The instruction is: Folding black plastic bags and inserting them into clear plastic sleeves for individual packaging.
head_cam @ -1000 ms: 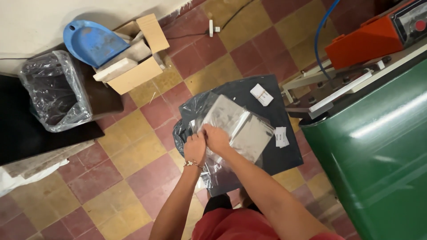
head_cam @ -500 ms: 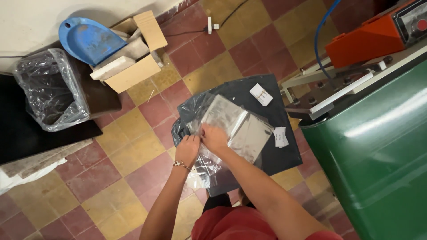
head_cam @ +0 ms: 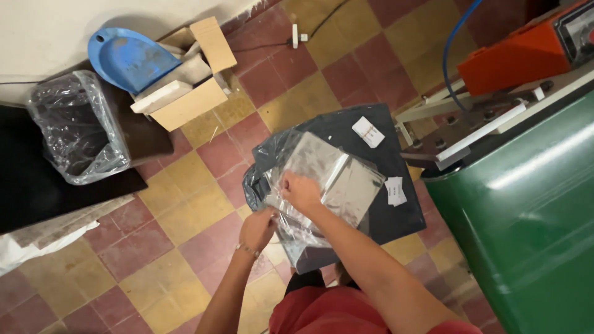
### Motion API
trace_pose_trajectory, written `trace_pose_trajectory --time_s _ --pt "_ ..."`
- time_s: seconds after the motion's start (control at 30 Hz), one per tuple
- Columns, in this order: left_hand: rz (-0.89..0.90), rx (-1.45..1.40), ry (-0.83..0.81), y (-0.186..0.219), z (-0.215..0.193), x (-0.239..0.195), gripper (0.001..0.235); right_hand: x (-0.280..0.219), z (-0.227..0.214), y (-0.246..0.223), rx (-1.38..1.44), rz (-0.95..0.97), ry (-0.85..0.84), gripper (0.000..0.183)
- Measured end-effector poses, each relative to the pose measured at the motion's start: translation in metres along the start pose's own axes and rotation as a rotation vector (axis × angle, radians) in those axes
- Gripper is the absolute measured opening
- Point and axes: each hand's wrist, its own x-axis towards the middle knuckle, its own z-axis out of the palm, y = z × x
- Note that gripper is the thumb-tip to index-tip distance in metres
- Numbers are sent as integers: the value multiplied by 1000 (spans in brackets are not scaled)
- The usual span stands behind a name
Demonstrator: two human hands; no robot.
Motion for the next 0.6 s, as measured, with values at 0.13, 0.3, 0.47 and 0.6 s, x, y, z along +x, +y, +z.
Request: trace_pose_trajectory --time_s 0.13,0.3,0.47,0.6 --pt "-214 -197 -17 19 -33 -37 22 -2 0 1 18 -93 35 16" --pt "-395 -278 7 68 -72 -15 20 17 21 65 957 -79 -249 23" --pt "-442 -175 -45 72 -64 25 35 -87 -65 115 993 -81 39 48" --pt "-455 -30 -209 97 -67 36 70 -192 -85 147 1077 155 232 47"
